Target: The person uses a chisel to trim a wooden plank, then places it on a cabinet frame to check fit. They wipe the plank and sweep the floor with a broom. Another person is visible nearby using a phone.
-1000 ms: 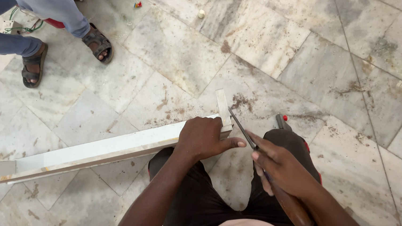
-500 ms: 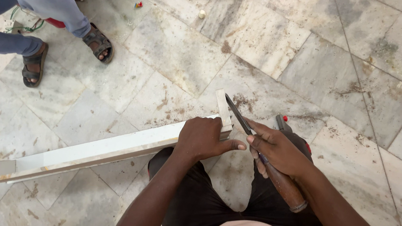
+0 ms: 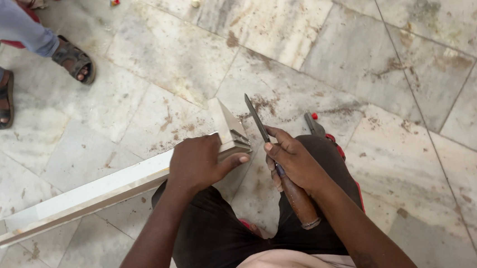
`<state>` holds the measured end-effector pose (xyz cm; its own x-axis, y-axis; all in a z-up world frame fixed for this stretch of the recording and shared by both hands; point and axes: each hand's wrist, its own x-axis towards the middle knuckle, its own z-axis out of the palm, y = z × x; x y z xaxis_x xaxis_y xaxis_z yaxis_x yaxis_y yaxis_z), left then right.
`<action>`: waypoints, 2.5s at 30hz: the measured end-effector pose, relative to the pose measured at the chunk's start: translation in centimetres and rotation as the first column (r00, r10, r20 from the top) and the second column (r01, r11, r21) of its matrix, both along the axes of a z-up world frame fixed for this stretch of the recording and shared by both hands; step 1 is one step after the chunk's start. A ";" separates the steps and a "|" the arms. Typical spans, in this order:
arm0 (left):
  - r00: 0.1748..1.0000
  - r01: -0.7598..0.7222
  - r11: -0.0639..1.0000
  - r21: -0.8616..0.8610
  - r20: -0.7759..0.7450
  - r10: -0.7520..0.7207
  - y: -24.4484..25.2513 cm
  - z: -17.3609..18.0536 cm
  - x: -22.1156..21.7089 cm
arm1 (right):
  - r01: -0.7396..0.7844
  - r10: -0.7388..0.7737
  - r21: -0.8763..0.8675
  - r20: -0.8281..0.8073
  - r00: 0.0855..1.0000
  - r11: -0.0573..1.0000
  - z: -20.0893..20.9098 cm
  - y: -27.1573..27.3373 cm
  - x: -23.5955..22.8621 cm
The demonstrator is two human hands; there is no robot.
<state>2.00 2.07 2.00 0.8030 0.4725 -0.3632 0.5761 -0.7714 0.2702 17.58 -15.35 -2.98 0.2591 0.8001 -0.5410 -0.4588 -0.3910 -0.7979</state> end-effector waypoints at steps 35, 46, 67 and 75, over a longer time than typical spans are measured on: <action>1.000 -0.021 0.998 0.066 -0.015 0.022 -0.1 -1.5 -0.3 | -0.247 0.245 0.038 0.056 0.968 0.968 -1.6 3.5 1.1; 1.000 -0.006 0.997 0.079 0.017 0.005 -0.2 -1.0 -0.2 | -0.225 0.233 -0.069 0.138 0.963 0.972 0.9 5.6 1.3; 0.999 0.022 0.997 0.072 0.037 -0.025 -0.2 -1.0 -0.3 | -0.324 0.341 -0.111 0.392 0.854 0.939 0.4 7.3 2.5; 1.000 0.013 0.998 0.058 0.015 -0.014 -0.1 -1.0 -0.2 | -0.323 0.340 -0.108 0.325 0.882 0.940 -1.0 6.2 3.1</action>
<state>1.76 1.92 0.96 0.8149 0.4811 -0.3232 0.5614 -0.7938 0.2339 20.67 -9.11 -3.96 0.1555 0.8457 -0.5106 -0.0055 -0.5161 -0.8565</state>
